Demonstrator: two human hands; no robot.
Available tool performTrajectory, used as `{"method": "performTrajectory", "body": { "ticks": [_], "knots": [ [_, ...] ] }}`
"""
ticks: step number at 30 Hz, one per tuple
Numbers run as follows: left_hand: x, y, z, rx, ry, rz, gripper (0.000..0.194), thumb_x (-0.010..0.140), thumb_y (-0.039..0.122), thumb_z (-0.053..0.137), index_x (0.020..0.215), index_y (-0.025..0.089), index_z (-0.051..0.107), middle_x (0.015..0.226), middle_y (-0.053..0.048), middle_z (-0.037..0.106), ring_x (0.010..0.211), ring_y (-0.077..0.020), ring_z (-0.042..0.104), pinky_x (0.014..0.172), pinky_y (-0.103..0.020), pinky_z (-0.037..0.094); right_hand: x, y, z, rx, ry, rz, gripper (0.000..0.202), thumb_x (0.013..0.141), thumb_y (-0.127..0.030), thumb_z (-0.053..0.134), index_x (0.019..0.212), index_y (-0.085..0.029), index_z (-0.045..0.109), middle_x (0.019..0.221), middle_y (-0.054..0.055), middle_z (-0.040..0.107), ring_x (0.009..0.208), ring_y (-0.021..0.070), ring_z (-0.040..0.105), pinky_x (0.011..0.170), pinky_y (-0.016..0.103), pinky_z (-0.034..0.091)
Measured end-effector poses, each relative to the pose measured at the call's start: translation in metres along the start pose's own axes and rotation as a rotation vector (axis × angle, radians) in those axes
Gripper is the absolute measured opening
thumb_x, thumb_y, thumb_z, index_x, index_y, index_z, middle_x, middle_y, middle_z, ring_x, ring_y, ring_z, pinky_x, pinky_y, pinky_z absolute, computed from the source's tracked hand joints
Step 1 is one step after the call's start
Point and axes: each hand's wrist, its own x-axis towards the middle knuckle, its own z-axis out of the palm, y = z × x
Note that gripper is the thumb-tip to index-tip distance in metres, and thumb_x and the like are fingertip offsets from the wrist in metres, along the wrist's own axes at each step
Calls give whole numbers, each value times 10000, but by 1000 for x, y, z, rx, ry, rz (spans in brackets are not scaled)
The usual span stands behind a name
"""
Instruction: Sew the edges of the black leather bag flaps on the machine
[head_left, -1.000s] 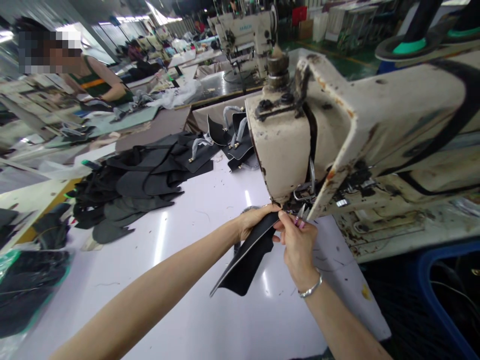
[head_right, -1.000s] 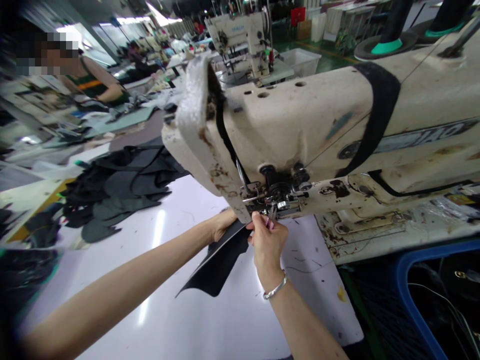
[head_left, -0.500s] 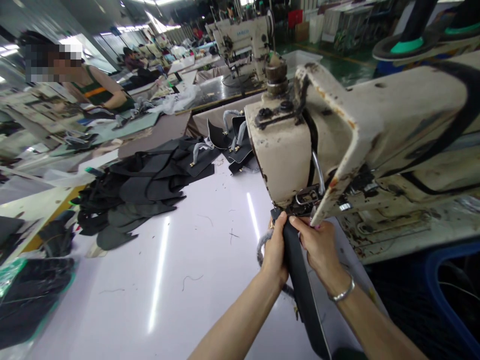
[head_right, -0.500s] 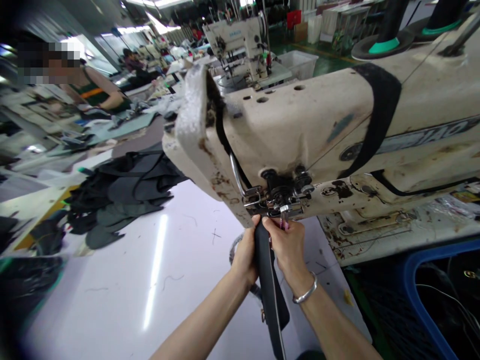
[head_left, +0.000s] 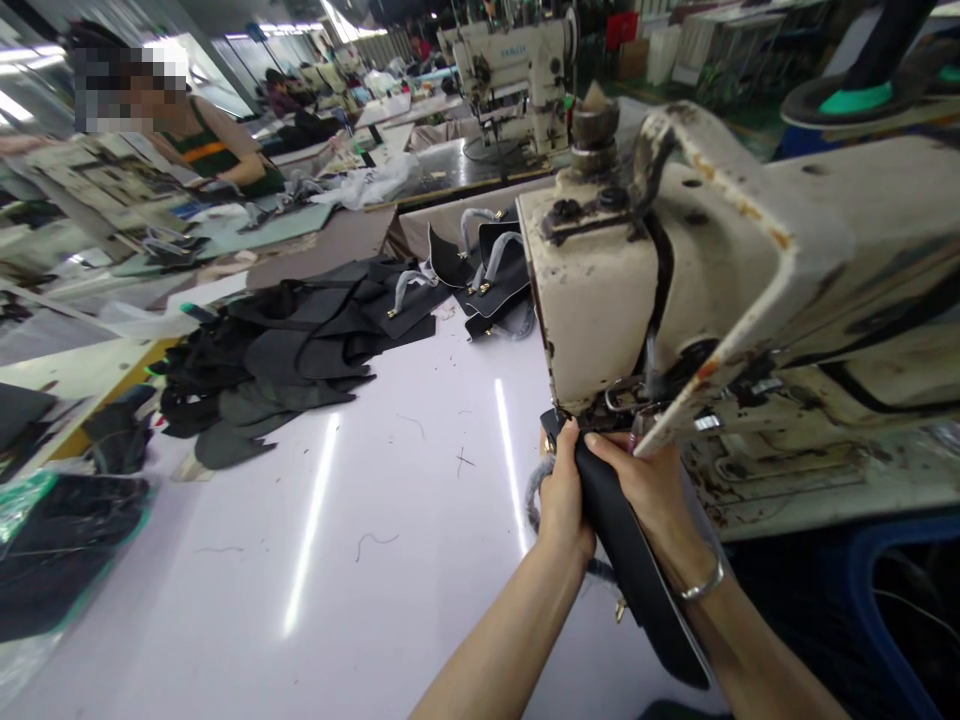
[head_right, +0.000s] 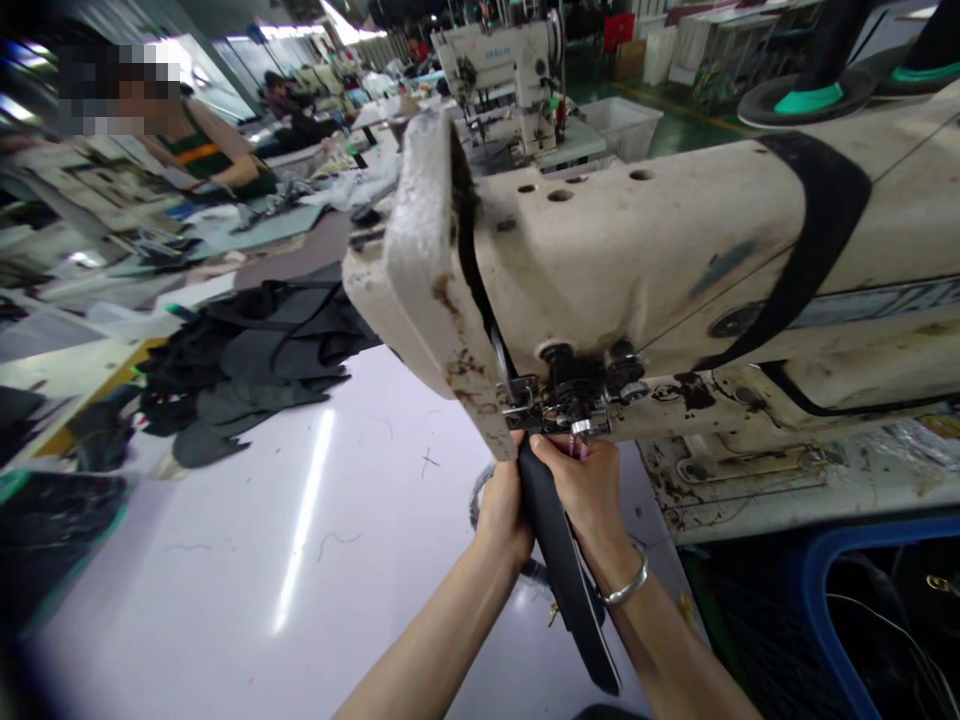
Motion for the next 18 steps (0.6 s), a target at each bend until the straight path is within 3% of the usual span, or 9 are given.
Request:
{"method": "performTrajectory", "body": {
  "ticks": [7, 11, 15, 18],
  "knots": [
    [8, 3, 0, 39, 30, -41, 429, 824, 485, 811, 1058, 128, 770, 994, -117, 813, 900, -244, 787, 828, -310, 640, 2, 5, -1, 13, -17, -7, 178, 709, -347, 824, 813, -205, 852, 828, 79, 823, 819, 290, 775, 732, 364, 589],
    [10, 3, -2, 67, 19, -28, 454, 800, 526, 821, 1039, 144, 763, 905, -96, 807, 772, -224, 776, 752, -314, 643, -3, 13, -11, 31, -80, 55, 257, 709, -443, 852, 752, -190, 840, 762, 73, 805, 731, 261, 750, 658, 333, 561],
    [9, 2, -2, 67, -44, -42, 503, 790, 576, 812, 1079, 168, 757, 872, -80, 801, 743, -227, 772, 752, -330, 642, -7, 19, -45, -99, 32, 48, 465, 751, -598, 816, 577, -170, 763, 567, 63, 704, 547, 203, 661, 495, 287, 460],
    [8, 2, -1, 25, -66, -32, 557, 783, 552, 831, 1215, 217, 726, 1004, -81, 814, 887, -241, 787, 804, -324, 635, -3, 25, -85, -201, 143, -28, 454, 781, -598, 810, 648, -165, 786, 655, 78, 749, 466, 152, 590, 428, 271, 386]
  ]
}}
